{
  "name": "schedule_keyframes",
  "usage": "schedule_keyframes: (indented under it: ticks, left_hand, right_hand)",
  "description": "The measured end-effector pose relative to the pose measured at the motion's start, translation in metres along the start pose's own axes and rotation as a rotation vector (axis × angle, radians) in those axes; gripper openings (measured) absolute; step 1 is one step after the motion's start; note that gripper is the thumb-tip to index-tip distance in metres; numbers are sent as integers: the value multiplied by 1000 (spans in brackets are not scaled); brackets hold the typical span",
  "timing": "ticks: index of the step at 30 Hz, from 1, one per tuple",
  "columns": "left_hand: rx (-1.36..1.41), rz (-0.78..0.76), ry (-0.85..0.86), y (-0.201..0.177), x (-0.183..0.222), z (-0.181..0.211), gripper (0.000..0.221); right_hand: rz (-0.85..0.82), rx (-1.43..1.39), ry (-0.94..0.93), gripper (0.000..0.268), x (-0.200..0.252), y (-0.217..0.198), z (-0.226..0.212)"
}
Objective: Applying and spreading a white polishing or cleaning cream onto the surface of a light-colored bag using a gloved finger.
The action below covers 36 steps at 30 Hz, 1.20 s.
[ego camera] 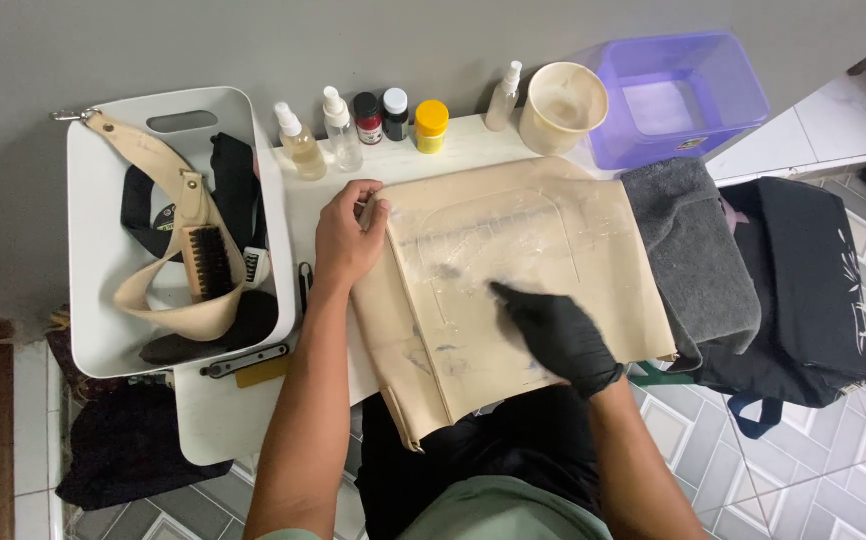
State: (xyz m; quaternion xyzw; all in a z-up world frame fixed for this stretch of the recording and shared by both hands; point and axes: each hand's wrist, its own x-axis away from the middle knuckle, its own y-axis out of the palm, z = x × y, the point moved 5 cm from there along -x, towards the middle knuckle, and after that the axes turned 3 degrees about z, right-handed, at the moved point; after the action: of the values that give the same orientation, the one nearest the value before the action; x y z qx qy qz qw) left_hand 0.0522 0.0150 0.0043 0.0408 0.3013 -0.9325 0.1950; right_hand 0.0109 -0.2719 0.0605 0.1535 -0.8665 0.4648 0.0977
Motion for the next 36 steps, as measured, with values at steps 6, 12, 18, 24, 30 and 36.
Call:
schedule_keyframes:
  ticks: [6, 12, 18, 24, 30, 36]
  left_hand:
    - [-7, 11, 4, -4, 2, 8, 26]
    - [-6, 10, 18, -3, 0, 2, 26]
    - [-11, 20, 40, -2, -1, 3, 26]
    - [-2, 17, 54, -3, 0, 3, 25]
    - [1, 3, 39, -3, 0, 5, 26]
    - [-12, 13, 33, -4, 1, 7, 25]
  right_hand:
    - [281, 278, 92, 42, -42, -7, 63]
    - [56, 94, 91, 36, -12, -6, 5]
    - [3, 118, 57, 39, -5, 10, -17]
    - [185, 262, 97, 45, -9, 10, 55]
    - [42, 212, -21, 40, 20, 40, 49]
    - [238, 349, 92, 42, 8, 21, 87]
